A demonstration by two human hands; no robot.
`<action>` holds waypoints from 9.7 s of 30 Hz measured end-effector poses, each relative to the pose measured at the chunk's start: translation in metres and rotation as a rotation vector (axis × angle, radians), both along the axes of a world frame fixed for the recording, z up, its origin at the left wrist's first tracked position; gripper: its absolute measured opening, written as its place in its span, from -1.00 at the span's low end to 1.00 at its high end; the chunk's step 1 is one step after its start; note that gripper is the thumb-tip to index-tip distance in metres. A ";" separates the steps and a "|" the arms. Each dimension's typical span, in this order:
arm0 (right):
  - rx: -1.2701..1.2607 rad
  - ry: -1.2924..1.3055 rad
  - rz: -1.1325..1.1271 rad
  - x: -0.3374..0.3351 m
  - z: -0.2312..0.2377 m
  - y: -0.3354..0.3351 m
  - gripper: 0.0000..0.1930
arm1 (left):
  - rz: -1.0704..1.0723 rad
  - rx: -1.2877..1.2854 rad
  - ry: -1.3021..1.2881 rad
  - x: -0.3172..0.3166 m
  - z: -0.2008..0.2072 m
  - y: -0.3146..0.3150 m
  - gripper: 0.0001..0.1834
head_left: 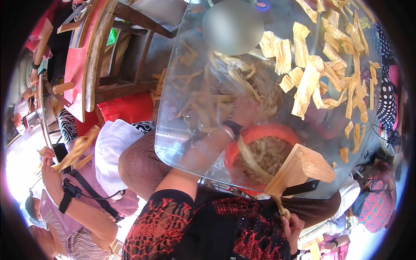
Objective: The person folds yellow paper strips into specific shapes by hand and places them into a red bowl.
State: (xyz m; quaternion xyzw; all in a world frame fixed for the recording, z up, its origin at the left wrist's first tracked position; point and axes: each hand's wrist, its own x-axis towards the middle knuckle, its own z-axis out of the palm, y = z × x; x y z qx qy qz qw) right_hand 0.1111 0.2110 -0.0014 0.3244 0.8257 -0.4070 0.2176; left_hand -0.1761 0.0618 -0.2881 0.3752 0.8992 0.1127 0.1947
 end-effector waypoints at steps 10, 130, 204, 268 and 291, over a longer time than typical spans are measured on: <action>0.008 0.058 -0.030 0.021 -0.002 -0.006 -0.91 | 0.981 0.537 -0.242 -0.003 -0.038 -0.017 -0.60; -0.213 1.217 0.126 -0.010 0.035 -0.076 -0.81 | -0.198 0.406 -0.075 0.189 0.362 -0.083 -0.88; -0.704 0.962 -0.162 0.011 0.000 -0.062 -0.82 | 0.255 0.894 -0.433 0.214 0.338 -0.062 -0.77; -0.110 0.885 0.408 -0.033 0.061 -0.035 -0.85 | -0.149 0.703 -0.684 0.135 0.361 -0.070 -0.81; 0.138 1.026 0.069 -0.126 -0.001 0.007 -0.88 | 0.718 0.945 -1.467 0.041 0.292 -0.028 -0.82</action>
